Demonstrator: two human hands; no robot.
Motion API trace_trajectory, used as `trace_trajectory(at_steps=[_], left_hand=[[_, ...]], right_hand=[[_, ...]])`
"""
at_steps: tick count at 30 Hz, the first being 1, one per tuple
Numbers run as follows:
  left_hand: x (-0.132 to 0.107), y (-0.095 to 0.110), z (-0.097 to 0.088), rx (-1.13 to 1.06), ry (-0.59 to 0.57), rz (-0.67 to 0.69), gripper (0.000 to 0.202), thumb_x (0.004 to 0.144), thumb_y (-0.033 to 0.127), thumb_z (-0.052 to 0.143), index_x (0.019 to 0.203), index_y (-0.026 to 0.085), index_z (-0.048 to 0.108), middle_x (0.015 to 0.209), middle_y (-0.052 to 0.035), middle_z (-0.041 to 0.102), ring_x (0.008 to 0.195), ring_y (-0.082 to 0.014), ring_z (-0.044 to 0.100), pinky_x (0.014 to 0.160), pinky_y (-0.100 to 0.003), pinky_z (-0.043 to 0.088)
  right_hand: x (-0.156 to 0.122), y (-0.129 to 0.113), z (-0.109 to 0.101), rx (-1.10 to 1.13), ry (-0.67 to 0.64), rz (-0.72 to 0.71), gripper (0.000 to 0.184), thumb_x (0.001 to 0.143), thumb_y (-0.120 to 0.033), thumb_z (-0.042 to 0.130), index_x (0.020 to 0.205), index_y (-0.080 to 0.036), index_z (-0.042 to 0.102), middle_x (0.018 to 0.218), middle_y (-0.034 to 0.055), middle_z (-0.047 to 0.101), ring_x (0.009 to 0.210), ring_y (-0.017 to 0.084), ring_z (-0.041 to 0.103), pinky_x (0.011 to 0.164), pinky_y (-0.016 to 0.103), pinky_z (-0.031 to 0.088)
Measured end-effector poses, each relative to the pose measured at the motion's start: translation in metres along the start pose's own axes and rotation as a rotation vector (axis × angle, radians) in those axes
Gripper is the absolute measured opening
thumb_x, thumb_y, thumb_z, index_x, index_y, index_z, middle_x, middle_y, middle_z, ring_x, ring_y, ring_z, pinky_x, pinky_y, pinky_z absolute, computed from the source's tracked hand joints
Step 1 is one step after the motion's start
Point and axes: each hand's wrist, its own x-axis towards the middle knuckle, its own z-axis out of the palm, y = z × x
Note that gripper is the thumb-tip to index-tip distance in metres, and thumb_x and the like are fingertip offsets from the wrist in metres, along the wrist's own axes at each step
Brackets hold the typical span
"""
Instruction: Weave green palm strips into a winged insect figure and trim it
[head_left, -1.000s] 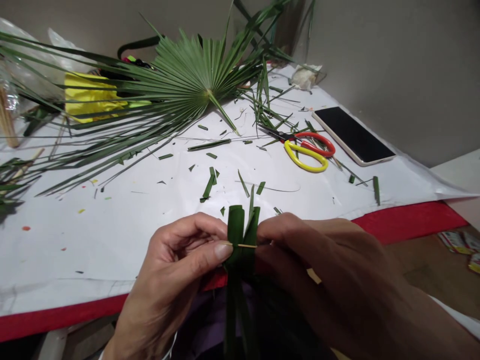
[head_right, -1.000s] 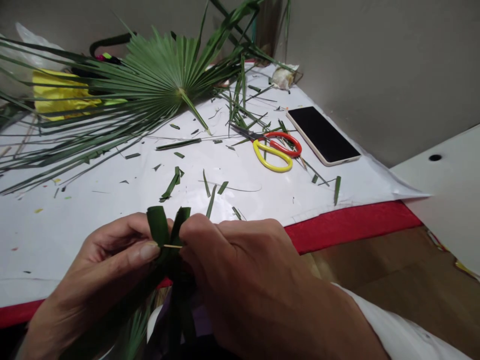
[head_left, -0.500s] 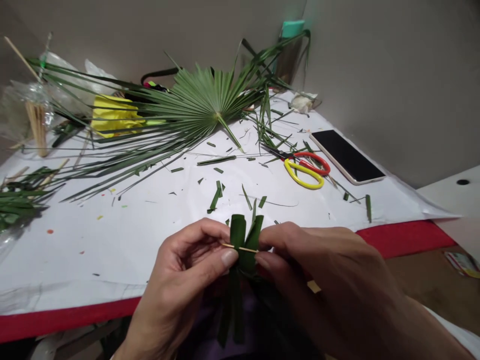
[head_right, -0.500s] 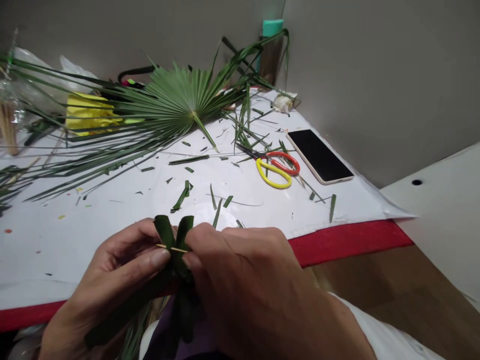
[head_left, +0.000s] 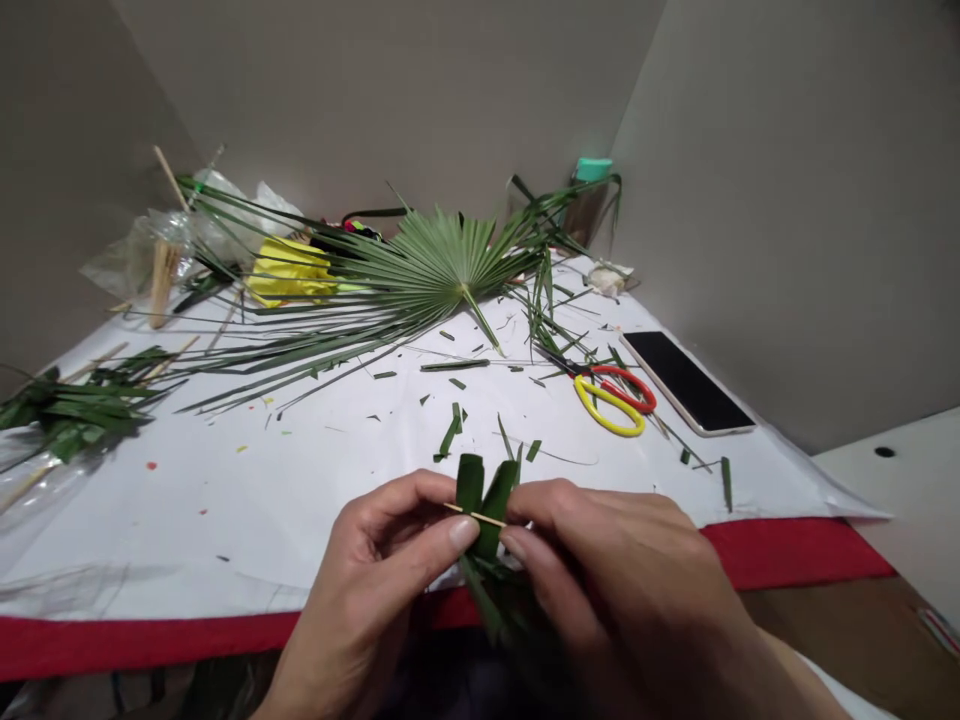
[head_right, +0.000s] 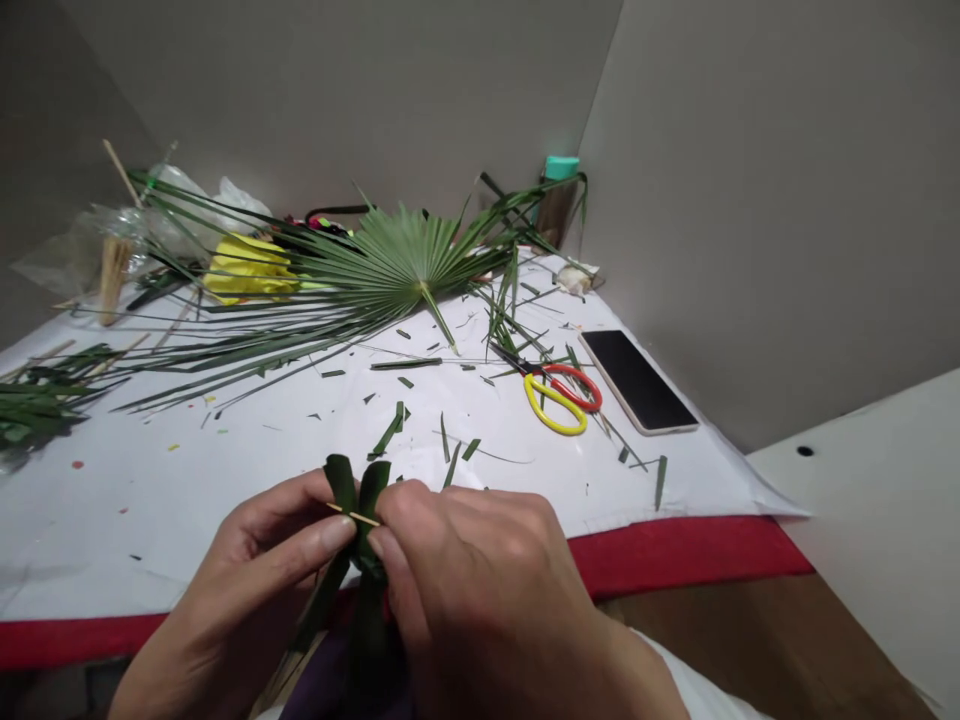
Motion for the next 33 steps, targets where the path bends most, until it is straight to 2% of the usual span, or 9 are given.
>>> trace_trajectory(at_steps=[8, 11, 16, 19, 21, 24, 27, 29, 33], left_hand=[[0.007, 0.008, -0.012, 0.095, 0.046, 0.102, 0.013, 0.07, 0.024, 0.093, 0.069, 0.02, 0.081, 0.066, -0.0002, 0.071, 0.068, -0.0159, 0.064, 0.067, -0.022, 0.053], [0.01, 0.013, -0.016, 0.163, 0.108, 0.126, 0.016, 0.065, 0.028, 0.095, 0.07, 0.021, 0.082, 0.069, -0.0006, 0.074, 0.07, -0.017, 0.064, 0.065, -0.022, 0.052], [0.016, 0.022, -0.023, 0.194, 0.233, 0.151, 0.024, 0.055, 0.03, 0.099, 0.067, 0.021, 0.081, 0.062, 0.0019, 0.071, 0.054, -0.0112, 0.055, 0.047, -0.018, 0.043], [0.02, 0.038, -0.021, 0.165, 0.347, 0.19, 0.028, 0.048, 0.029, 0.1, 0.068, 0.023, 0.082, 0.065, 0.0014, 0.074, 0.059, -0.0141, 0.063, 0.051, -0.019, 0.051], [0.022, 0.055, -0.017, 0.133, 0.431, 0.24, 0.032, 0.04, 0.026, 0.1, 0.066, 0.025, 0.082, 0.068, 0.0013, 0.077, 0.065, -0.0167, 0.068, 0.056, -0.02, 0.057], [0.025, 0.083, -0.006, 0.096, 0.513, 0.342, 0.036, 0.034, 0.023, 0.099, 0.064, 0.027, 0.08, 0.073, 0.0015, 0.08, 0.077, -0.0198, 0.072, 0.064, -0.021, 0.062], [0.028, 0.105, 0.011, 0.114, 0.507, 0.418, 0.035, 0.04, 0.027, 0.099, 0.07, 0.029, 0.081, 0.087, -0.001, 0.082, 0.092, -0.0247, 0.072, 0.064, -0.023, 0.062], [0.03, 0.113, 0.026, 0.144, 0.483, 0.45, 0.033, 0.047, 0.029, 0.097, 0.075, 0.031, 0.081, 0.093, -0.0017, 0.082, 0.099, -0.0284, 0.071, 0.062, -0.026, 0.062], [0.031, 0.124, 0.057, 0.196, 0.38, 0.463, 0.025, 0.059, 0.026, 0.093, 0.078, 0.037, 0.082, 0.102, -0.0037, 0.081, 0.11, -0.0345, 0.07, 0.067, -0.036, 0.065]], right_hand=[[0.015, 0.003, 0.01, 0.07, -0.099, -0.093, 0.021, 0.101, -0.009, 0.045, 0.091, -0.017, 0.061, 0.074, -0.0008, 0.065, 0.061, 0.011, 0.063, 0.063, 0.023, 0.047], [0.021, 0.007, 0.012, 0.061, -0.075, -0.158, 0.02, 0.101, -0.01, 0.044, 0.092, -0.016, 0.061, 0.073, -0.0002, 0.063, 0.059, 0.013, 0.057, 0.059, 0.026, 0.044], [0.03, 0.013, 0.007, 0.046, -0.017, -0.22, 0.021, 0.1, -0.008, 0.045, 0.092, -0.015, 0.062, 0.069, -0.0004, 0.059, 0.055, 0.014, 0.051, 0.054, 0.031, 0.039], [0.031, 0.021, -0.004, 0.073, -0.021, -0.224, 0.019, 0.101, -0.009, 0.045, 0.099, -0.015, 0.063, 0.073, -0.0006, 0.063, 0.059, 0.013, 0.055, 0.056, 0.028, 0.045], [0.031, 0.034, -0.013, 0.085, -0.028, -0.18, 0.017, 0.103, -0.012, 0.047, 0.104, -0.016, 0.064, 0.079, -0.0013, 0.066, 0.064, 0.012, 0.06, 0.061, 0.027, 0.051], [0.035, 0.066, -0.025, 0.042, -0.018, -0.017, 0.013, 0.105, -0.027, 0.058, 0.101, -0.016, 0.065, 0.083, -0.0024, 0.066, 0.071, 0.012, 0.064, 0.067, 0.028, 0.057], [0.047, 0.104, -0.033, -0.034, -0.04, 0.151, 0.019, 0.103, -0.035, 0.063, 0.102, -0.016, 0.067, 0.085, -0.0018, 0.067, 0.071, 0.012, 0.065, 0.068, 0.029, 0.058], [0.058, 0.128, -0.038, -0.067, -0.062, 0.215, 0.022, 0.102, -0.038, 0.064, 0.107, -0.016, 0.068, 0.096, 0.0015, 0.07, 0.081, 0.014, 0.068, 0.075, 0.033, 0.06], [0.081, 0.173, -0.054, -0.133, -0.041, 0.318, 0.027, 0.101, -0.04, 0.065, 0.117, -0.018, 0.067, 0.118, 0.0067, 0.07, 0.102, 0.02, 0.069, 0.09, 0.043, 0.06]])
